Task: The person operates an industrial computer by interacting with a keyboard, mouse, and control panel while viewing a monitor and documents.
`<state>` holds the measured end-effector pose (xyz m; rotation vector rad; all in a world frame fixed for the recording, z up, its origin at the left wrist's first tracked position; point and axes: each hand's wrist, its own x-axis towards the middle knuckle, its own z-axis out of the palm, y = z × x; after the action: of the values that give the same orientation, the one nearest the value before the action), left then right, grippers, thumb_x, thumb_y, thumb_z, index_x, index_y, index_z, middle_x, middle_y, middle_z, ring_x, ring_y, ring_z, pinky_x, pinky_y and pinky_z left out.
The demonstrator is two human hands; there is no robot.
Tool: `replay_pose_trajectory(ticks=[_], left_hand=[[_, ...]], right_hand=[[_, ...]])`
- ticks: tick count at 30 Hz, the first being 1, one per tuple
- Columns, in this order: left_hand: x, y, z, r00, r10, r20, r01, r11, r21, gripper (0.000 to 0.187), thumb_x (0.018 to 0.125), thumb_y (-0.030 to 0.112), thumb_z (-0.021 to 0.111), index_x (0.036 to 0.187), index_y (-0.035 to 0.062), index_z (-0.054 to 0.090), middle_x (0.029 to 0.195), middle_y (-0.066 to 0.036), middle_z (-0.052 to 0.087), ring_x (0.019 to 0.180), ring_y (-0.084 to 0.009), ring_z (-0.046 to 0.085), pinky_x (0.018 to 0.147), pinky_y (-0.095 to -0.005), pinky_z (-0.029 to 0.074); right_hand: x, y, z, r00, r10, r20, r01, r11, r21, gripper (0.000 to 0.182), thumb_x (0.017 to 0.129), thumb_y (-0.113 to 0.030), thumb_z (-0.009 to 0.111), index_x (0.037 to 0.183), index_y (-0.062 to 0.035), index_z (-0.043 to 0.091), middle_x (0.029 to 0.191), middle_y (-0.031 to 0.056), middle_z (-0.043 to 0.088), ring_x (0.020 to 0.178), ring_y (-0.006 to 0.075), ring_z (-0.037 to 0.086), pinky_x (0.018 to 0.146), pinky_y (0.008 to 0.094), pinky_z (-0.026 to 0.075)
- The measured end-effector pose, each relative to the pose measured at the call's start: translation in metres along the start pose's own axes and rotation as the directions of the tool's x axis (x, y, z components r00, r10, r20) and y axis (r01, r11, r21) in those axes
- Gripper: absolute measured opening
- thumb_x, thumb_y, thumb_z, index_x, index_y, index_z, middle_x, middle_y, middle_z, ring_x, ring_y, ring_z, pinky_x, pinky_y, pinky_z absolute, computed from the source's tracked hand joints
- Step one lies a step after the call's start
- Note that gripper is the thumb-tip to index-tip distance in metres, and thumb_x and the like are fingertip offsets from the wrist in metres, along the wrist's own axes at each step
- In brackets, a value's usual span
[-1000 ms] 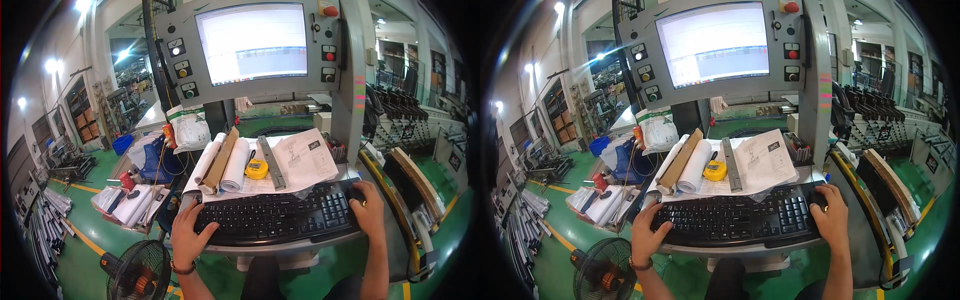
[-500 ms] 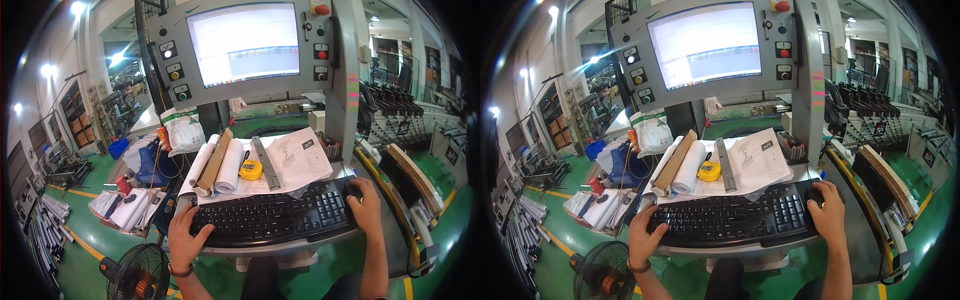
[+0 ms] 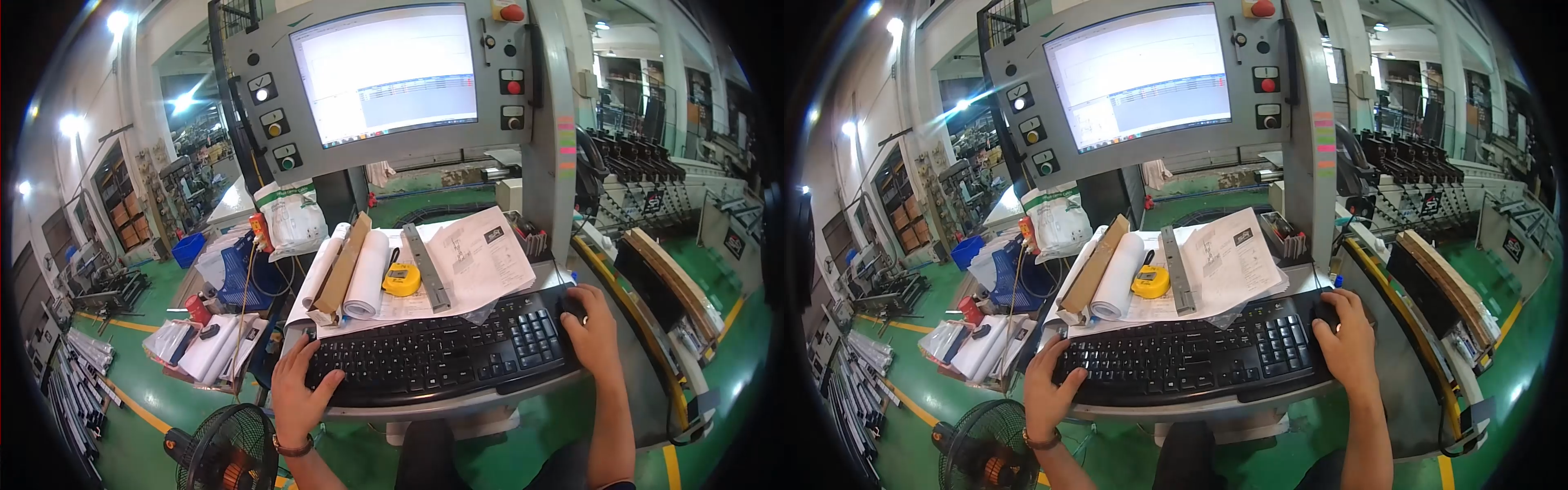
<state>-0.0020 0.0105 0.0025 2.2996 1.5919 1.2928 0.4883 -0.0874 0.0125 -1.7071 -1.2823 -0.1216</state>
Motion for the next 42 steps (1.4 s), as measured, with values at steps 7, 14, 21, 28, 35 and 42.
replay_pose_trajectory(ticks=[7,14,21,28,35,42], left_hand=[[0.001,0.001,0.0,0.999,-0.028,0.018,0.028,0.999,-0.016,0.074,0.093,0.05,0.092,0.149,0.0044,0.076,0.164,-0.021,0.069,0.149,-0.0444,0.063,0.128,-0.0549,0.044],[0.0,0.0,0.0,0.999,-0.031,0.014,0.031,1.0,-0.006,0.074,0.094,0.053,0.091,0.149,0.0049,0.076,0.163,-0.021,0.069,0.149,-0.0447,0.063,0.129,-0.055,0.044],[0.0,-0.002,0.002,1.0,-0.015,0.005,0.015,1.0,-0.005,0.073,0.093,0.051,0.092,0.148,0.0048,0.076,0.162,-0.021,0.07,0.148,-0.0448,0.063,0.129,-0.0551,0.044],[0.001,-0.002,0.002,1.0,0.005,-0.004,-0.005,1.0,0.016,0.072,0.092,0.05,0.092,0.146,0.0041,0.077,0.16,-0.022,0.071,0.147,-0.045,0.064,0.128,-0.055,0.045],[0.001,0.001,0.001,0.999,0.03,-0.014,-0.03,0.999,0.044,0.073,0.093,0.052,0.092,0.145,0.0035,0.077,0.159,-0.022,0.072,0.145,-0.0428,0.067,0.127,-0.0558,0.046],[0.001,0.001,0.001,0.999,0.044,-0.022,-0.043,0.999,0.033,0.074,0.093,0.053,0.091,0.144,0.002,0.078,0.157,-0.022,0.072,0.143,-0.0432,0.068,0.126,-0.0556,0.046]], right_hand=[[0.0,0.003,0.001,1.0,0.027,-0.005,-0.027,1.0,0.008,0.049,0.098,-0.021,0.077,0.145,-0.004,0.072,0.156,0.0173,0.067,0.131,0.041,0.072,0.103,0.0471,0.059],[0.002,0.0,0.001,0.999,0.012,0.043,-0.013,0.999,0.043,0.054,0.1,-0.025,0.079,0.149,-0.0026,0.069,0.157,0.0203,0.065,0.138,0.0421,0.069,0.11,0.0487,0.057],[0.001,-0.001,-0.001,0.997,-0.036,0.074,0.037,0.999,-0.012,0.055,0.101,-0.024,0.079,0.15,-0.0026,0.068,0.159,0.0208,0.064,0.139,0.0438,0.068,0.112,0.0504,0.057],[0.002,-0.009,-0.002,0.994,-0.034,0.104,0.032,0.999,0.018,0.054,0.103,-0.024,0.079,0.151,-0.0019,0.067,0.161,0.02,0.063,0.141,0.044,0.067,0.11,0.0495,0.058],[0.002,-0.003,0.0,0.993,-0.048,0.111,0.048,0.999,-0.003,0.054,0.106,-0.024,0.077,0.154,-0.0019,0.065,0.164,0.0198,0.06,0.145,0.0453,0.065,0.117,0.0508,0.054],[0.002,-0.006,-0.002,0.992,-0.042,0.117,0.044,0.999,-0.01,0.054,0.106,-0.022,0.076,0.154,-0.0019,0.065,0.164,0.0203,0.06,0.147,0.046,0.064,0.119,0.0511,0.053]])
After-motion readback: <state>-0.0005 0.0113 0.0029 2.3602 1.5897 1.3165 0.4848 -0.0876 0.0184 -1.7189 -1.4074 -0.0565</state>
